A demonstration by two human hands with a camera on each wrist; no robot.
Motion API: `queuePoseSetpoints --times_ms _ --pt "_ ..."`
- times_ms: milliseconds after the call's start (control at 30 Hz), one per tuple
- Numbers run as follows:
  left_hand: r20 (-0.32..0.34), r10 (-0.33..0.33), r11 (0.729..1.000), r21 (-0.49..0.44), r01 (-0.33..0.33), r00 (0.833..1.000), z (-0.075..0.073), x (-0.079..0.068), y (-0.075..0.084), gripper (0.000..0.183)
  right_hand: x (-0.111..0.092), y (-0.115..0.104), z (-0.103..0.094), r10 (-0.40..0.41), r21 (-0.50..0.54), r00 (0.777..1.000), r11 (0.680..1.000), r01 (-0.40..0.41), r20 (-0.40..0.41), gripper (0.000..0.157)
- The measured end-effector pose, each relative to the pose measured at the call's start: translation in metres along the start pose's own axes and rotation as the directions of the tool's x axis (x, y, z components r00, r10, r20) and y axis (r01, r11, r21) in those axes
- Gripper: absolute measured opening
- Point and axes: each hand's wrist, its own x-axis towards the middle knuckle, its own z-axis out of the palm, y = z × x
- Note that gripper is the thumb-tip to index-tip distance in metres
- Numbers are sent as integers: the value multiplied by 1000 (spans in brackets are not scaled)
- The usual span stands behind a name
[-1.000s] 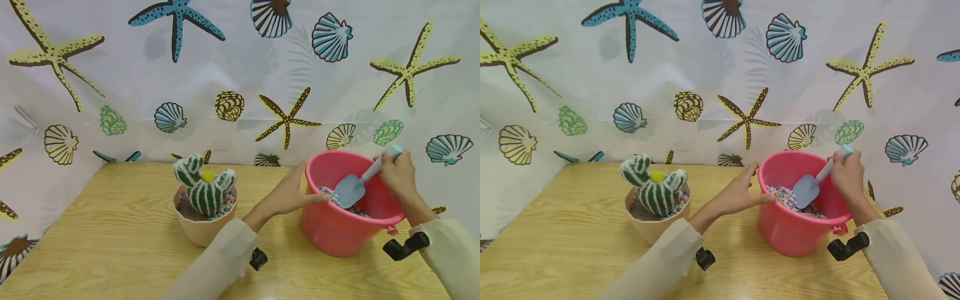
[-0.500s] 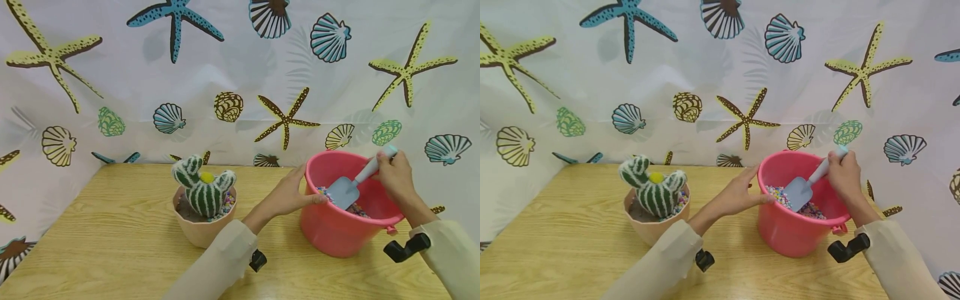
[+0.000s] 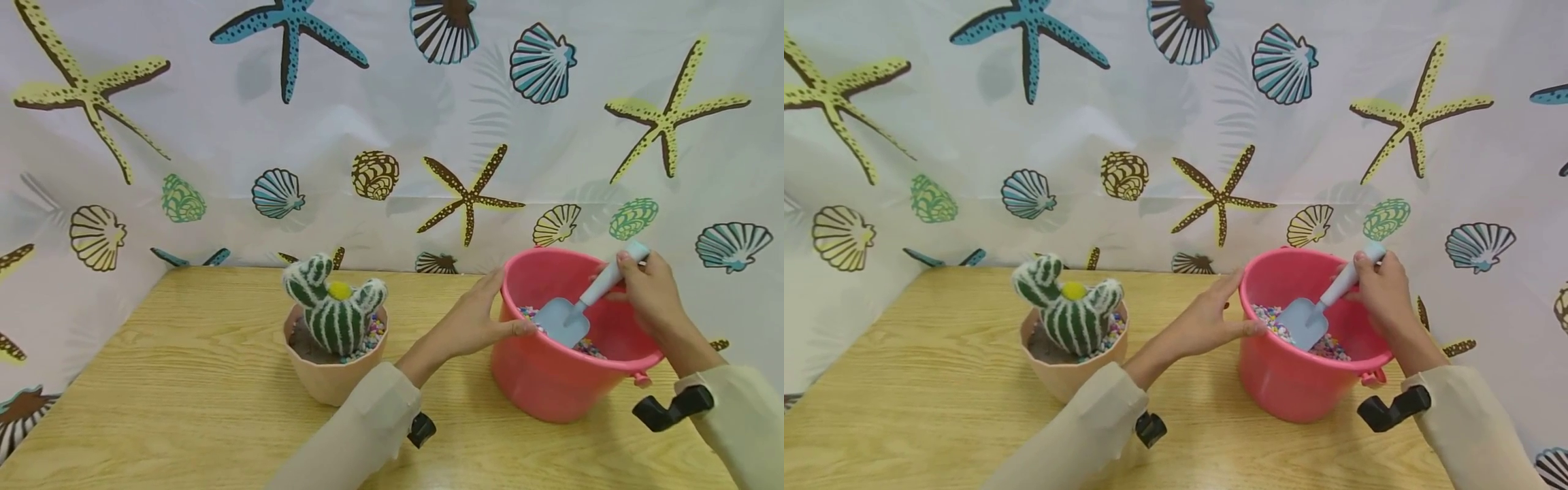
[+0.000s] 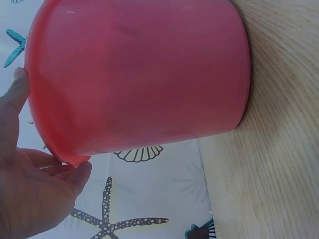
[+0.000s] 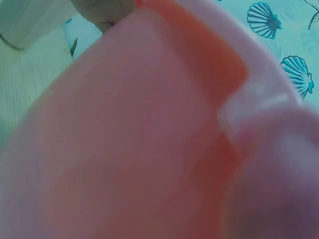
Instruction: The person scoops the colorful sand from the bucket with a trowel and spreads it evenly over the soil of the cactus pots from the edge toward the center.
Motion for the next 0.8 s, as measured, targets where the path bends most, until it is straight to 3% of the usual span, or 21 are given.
queuePoseSetpoints --times_ms 167,267,333,567,667,800 --pt "6 -6 1000 30 6 1000 -2 -1 2 98 0 2 4 -17 -153 994 988 0 -110 32" --pt "11 -10 999 39 10 1000 -2 -1 4 99 2 2 5 5 -190 986 981 -38 -169 40" --pt "15 -18 999 45 17 1000 -1 -1 4 100 3 3 6 4 -202 984 978 -41 -180 38" --pt "23 -34 998 58 33 999 -1 -2 5 99 4 -1 14 -118 -346 993 933 102 -27 39" --pt "24 -23 999 48 22 999 -3 -2 7 97 3 -5 17 -102 -308 994 945 109 39 39" --pt "23 -18 999 44 17 1000 -3 -1 8 97 1 -7 16 -66 -184 996 980 74 53 26"
